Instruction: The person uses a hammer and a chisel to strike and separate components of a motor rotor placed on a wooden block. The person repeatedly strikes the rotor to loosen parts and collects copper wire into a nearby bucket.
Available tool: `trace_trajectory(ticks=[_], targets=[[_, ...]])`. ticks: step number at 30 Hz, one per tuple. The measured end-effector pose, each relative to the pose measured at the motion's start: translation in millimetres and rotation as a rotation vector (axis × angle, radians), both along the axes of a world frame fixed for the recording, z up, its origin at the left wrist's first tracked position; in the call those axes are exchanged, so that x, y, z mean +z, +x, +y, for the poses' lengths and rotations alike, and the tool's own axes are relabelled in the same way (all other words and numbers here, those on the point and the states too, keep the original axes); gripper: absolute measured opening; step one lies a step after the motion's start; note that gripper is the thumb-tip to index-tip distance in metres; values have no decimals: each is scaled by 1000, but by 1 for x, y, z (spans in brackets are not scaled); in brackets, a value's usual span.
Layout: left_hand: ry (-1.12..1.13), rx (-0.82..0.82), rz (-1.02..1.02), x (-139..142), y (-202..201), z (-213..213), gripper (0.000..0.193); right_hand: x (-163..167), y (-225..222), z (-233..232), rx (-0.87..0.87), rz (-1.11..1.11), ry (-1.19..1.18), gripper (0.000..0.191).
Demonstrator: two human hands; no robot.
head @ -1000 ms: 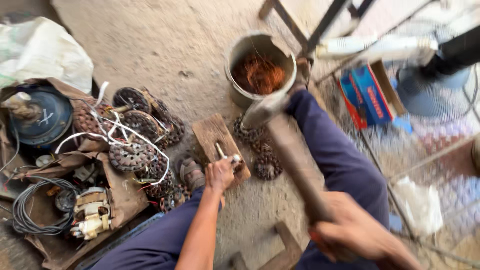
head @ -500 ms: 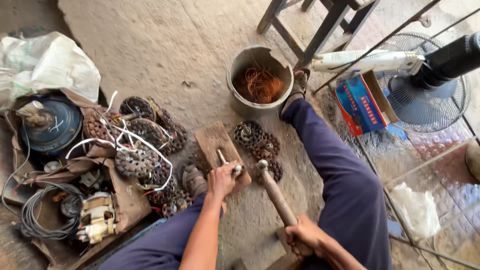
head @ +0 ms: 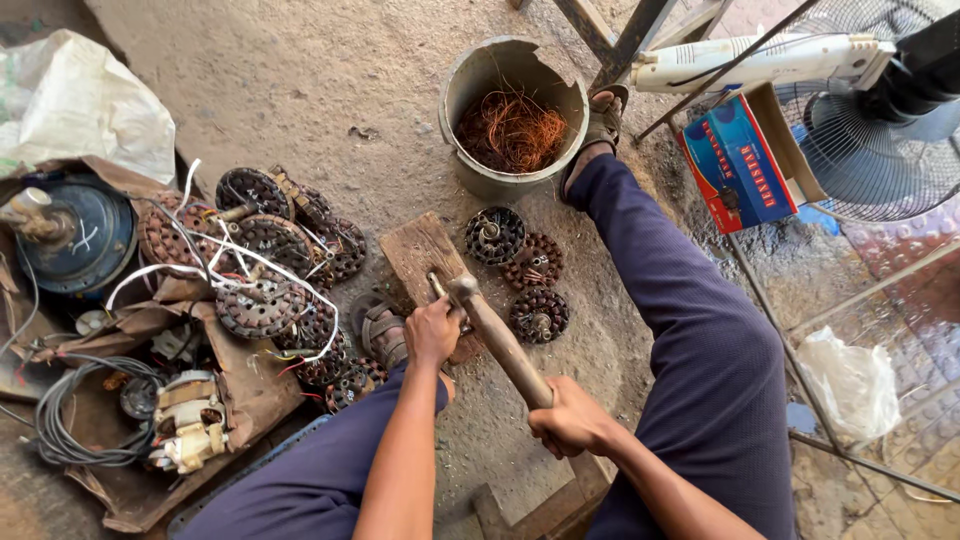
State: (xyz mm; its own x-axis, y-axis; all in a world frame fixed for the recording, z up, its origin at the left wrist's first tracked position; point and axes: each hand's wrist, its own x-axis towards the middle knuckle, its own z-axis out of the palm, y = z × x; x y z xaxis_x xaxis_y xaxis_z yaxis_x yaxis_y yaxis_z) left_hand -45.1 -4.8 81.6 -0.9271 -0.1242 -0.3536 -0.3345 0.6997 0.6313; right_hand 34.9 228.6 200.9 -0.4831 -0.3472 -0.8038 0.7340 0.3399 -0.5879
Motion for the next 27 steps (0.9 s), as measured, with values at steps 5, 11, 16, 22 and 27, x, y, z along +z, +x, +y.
trace_trajectory(ticks=[5, 11, 16, 22, 27], targets=[[265, 27, 52, -10, -3, -8, 32, 0, 21, 12, -303, -313, -155, 22], [975, 334, 234, -8, -20, -42, 35, -34, 38, 31, -571, -758, -434, 15], [-12, -9, -75, -16, 13, -43, 62, -95, 24, 7, -692, -1017, -462, 9], [-30, -107, -46, -32, 24, -36, 48, -103, 33, 11, -606, -951, -353, 12], [-60, -182, -20, -14, 7, -28, 33, -102, 30, 10, -579, -945, -343, 12]])
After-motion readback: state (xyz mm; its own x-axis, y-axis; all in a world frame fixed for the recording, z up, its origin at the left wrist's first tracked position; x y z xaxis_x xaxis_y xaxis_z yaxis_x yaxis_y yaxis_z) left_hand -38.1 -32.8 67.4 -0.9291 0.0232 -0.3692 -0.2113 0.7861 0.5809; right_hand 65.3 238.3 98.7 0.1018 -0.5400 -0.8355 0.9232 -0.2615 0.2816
